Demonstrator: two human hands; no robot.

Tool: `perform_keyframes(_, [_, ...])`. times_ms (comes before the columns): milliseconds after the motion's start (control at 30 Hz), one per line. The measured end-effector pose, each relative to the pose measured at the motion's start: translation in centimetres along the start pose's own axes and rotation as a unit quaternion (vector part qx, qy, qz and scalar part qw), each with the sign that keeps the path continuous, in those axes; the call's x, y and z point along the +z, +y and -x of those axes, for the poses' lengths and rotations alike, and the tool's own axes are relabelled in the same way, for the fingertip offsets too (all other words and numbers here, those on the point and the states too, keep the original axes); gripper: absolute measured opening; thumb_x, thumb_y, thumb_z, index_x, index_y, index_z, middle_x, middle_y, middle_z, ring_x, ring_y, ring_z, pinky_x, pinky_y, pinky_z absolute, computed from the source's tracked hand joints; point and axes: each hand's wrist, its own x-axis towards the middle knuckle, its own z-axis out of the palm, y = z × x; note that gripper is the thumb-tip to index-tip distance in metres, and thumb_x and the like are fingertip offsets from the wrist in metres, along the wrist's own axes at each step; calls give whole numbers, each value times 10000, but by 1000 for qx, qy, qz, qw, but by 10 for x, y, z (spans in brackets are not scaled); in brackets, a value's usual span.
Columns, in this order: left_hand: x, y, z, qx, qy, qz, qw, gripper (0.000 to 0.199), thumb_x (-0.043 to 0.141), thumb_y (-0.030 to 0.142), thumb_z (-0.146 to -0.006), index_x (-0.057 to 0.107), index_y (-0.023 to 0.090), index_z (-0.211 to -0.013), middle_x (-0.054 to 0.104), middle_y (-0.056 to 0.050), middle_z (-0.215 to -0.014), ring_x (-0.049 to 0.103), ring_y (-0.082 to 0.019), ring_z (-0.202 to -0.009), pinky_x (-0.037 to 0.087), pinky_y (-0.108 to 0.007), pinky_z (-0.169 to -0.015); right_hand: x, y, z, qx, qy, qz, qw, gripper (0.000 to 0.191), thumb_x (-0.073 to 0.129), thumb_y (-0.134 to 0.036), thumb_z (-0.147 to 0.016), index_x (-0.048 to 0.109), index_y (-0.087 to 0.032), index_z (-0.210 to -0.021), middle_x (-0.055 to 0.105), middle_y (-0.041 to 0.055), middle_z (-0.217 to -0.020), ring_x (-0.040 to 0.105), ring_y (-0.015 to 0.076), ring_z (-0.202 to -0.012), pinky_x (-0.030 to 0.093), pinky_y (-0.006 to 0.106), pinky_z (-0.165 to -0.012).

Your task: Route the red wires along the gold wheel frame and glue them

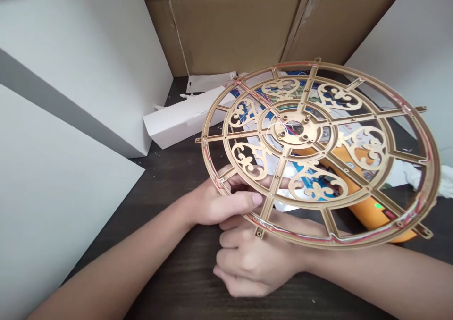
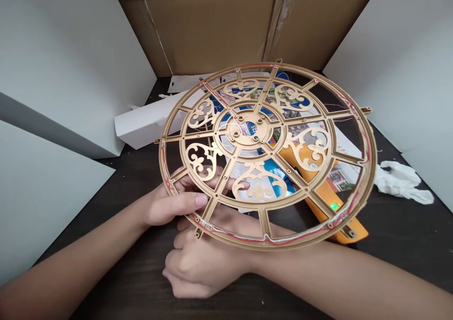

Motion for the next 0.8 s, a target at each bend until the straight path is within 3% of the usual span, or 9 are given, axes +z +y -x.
perform_keyframes(100, [-1, -1, 1, 4, -1, -15, 1000, 312, 622, 371, -926, 801, 221, -1134, 789, -76, -943, 628, -136, -625, 525, -238, -620, 1, 0, 0, -1, -4, -4, 1000, 301, 661, -325, -840, 605, -213, -566, 558, -29, -495, 490, 172, -458, 377, 359, -498])
perform_keyframes(233, [0, -1, 5, -50, -4, 21, 999, 349, 603, 414, -941, 782, 231, -1178, 746, -53, -735, 646, -168, -590, 553, -287, -649, 1, 1, -1, -5, -5, 3, 1000, 297, 683, -343, -829, 609, -218, -570, 556, -28, -497, 491, 182, -461, 342, 367, -476])
perform_keyframes(300, [1, 0, 6, -65, 4, 39, 997, 364, 608, 416, -935, 769, 236, -1207, 725, -47, -680, 688, -205, -662, 570, -322, -723, 1, 1, -2, -13, -3, 5, 1000, 304, 701, -346, -826, 607, -215, -568, 557, -32, -504, 487, 181, -462, 365, 369, -493])
perform_keyframes(400, [0, 0, 5, -58, 15, 41, 997, 367, 632, 400, -915, 769, 234, -1212, 770, -67, -797, 714, -232, -788, 572, -346, -804, 0, 0, -3, -28, 0, 9, 1000, 311, 718, -334, -823, 608, -204, -562, 562, -28, -510, 493, 179, -478, 392, 364, -515])
perform_keyframes(500, [-1, -1, 3, -34, 6, 41, 999, 326, 634, 379, -915, 793, 228, -1155, 795, -75, -954, 698, -203, -772, 561, -345, -849, 0, -2, -3, -28, 4, 17, 999, 305, 708, -322, -832, 617, -199, -568, 567, -20, -512, 494, 182, -487, 402, 360, -520])
perform_keyframes(633, [-1, -2, 0, -2, 8, 70, 998, 269, 630, 358, -926, 822, 236, -1070, 790, -65, -1013, 699, -209, -908, 488, -355, -1014, 1, -1, -2, -27, 5, 12, 1000, 307, 663, -319, -865, 625, -200, -584, 569, -18, -519, 481, 186, -474, 403, 366, -512])
perform_keyframes(700, [-1, -1, 0, -5, 12, 73, 997, 266, 636, 362, -924, 823, 231, -1061, 785, -65, -1001, 689, -205, -925, 486, -333, -996, 3, -1, -1, -29, 6, 9, 1000, 307, 653, -314, -869, 622, -201, -586, 563, -20, -518, 483, 189, -481, 402, 371, -505])
perform_keyframes(800, [-1, -1, 1, -23, 9, 78, 997, 297, 637, 382, -926, 809, 206, -1094, 773, -63, -917, 644, -148, -713, 524, -274, -799, 4, 0, -1, -27, 0, 9, 1000, 309, 650, -317, -865, 615, -205, -580, 552, -23, -512, 483, 188, -483, 377, 373, -470])
